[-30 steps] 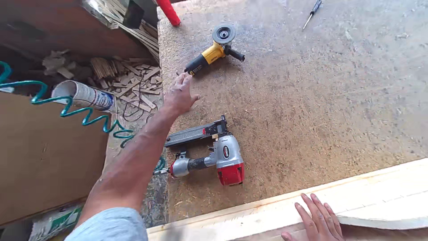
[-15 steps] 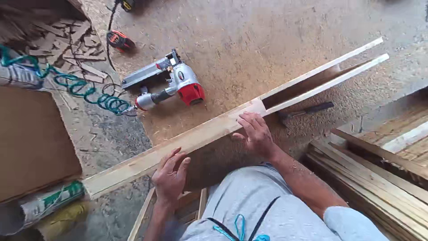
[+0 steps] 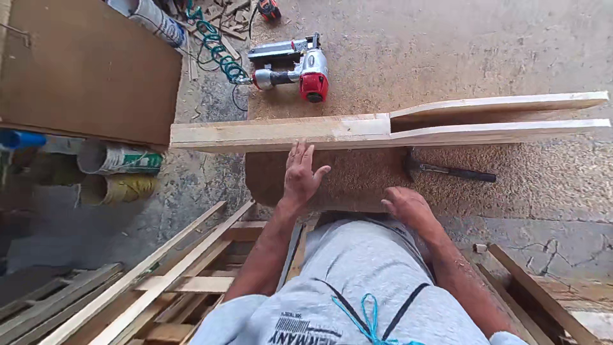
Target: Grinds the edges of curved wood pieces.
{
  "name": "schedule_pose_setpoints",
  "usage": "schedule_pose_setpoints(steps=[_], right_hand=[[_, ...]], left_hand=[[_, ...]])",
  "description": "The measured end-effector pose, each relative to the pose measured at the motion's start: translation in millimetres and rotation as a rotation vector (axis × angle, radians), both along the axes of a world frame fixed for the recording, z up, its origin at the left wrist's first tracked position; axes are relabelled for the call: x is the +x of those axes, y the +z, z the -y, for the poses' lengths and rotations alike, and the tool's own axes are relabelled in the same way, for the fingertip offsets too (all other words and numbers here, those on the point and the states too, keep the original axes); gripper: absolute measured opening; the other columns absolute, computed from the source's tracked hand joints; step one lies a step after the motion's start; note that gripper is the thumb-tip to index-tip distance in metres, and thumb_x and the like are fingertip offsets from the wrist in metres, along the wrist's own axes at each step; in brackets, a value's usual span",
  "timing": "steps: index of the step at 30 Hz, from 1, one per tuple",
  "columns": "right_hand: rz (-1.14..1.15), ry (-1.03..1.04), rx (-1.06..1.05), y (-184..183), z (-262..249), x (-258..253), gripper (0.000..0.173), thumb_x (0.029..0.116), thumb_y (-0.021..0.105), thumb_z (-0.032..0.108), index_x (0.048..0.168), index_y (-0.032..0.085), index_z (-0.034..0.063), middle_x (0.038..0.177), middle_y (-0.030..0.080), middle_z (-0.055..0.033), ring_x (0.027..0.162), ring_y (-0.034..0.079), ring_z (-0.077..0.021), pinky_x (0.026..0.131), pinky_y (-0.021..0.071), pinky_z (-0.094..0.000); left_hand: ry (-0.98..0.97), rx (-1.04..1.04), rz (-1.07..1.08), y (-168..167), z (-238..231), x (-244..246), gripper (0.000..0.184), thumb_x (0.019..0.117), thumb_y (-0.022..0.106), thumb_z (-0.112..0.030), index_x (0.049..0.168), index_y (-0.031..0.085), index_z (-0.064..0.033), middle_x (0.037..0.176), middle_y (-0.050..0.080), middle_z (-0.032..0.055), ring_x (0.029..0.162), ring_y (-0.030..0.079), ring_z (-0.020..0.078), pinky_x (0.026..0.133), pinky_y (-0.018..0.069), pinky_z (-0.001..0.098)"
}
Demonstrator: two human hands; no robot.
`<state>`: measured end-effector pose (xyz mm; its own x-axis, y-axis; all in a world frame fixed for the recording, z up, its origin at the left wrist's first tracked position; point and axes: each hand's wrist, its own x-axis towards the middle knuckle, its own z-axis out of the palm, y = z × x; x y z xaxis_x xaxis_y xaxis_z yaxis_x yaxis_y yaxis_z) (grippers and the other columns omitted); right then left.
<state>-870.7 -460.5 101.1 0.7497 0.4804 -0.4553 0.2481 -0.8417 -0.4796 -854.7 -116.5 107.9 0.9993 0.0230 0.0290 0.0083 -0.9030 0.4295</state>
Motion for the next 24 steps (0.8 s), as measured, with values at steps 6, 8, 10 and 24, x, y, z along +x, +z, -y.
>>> schedule_pose_setpoints(steps=[6, 8, 10, 24], right_hand=[[-0.047, -0.104, -0.173, 0, 84, -44, 0.049, 0.1011, 0.059, 0.045, 0.129, 0.065, 0.0058, 0.118, 0.07, -0.0222, 0.112, 0.068, -0.0411, 0.095, 0.0533, -0.0612], [-0.114, -0.139, -0.218, -4, 101, -66, 0.05, 0.1004, 0.06, 0.047, 0.131, 0.064, 0.0074, 0.119, 0.07, -0.0213, 0.112, 0.068, -0.0404, 0.095, 0.0531, -0.0612], [-0.202, -0.176, -0.258, -8, 110, -88, 0.052, 0.0997, 0.059, 0.05, 0.132, 0.064, 0.0102, 0.12, 0.07, -0.0193, 0.113, 0.068, -0.039, 0.095, 0.053, -0.0608], [-0.324, -0.403, -0.283, -1, 99, -120, 0.051, 0.0989, 0.057, 0.052, 0.133, 0.064, 0.0161, 0.119, 0.072, -0.0157, 0.11, 0.069, -0.0366, 0.091, 0.0549, -0.0614]], left_hand=[[-0.032, 0.341, -0.104, -29, 81, 87, 0.124, 0.0795, 0.052, -0.089, 0.161, 0.025, 0.0009, 0.17, 0.013, 0.024, 0.158, 0.006, 0.0449, 0.122, 0.0057, 0.0715], [-0.136, 0.343, -0.106, -26, 115, 98, 0.127, 0.0762, 0.057, -0.089, 0.162, 0.024, -0.0006, 0.171, 0.014, 0.0224, 0.158, 0.007, 0.0428, 0.122, 0.0063, 0.0717], [-0.221, 0.325, -0.097, -23, 142, 110, 0.129, 0.0722, 0.063, -0.088, 0.162, 0.025, -0.003, 0.171, 0.017, 0.0206, 0.158, 0.009, 0.0428, 0.121, 0.0076, 0.0731], [-0.442, 0.221, -0.078, -26, 174, 62, 0.097, 0.0923, 0.066, -0.051, 0.161, 0.025, 0.0032, 0.171, 0.015, 0.0226, 0.16, 0.008, 0.0347, 0.128, 0.0077, 0.0566]])
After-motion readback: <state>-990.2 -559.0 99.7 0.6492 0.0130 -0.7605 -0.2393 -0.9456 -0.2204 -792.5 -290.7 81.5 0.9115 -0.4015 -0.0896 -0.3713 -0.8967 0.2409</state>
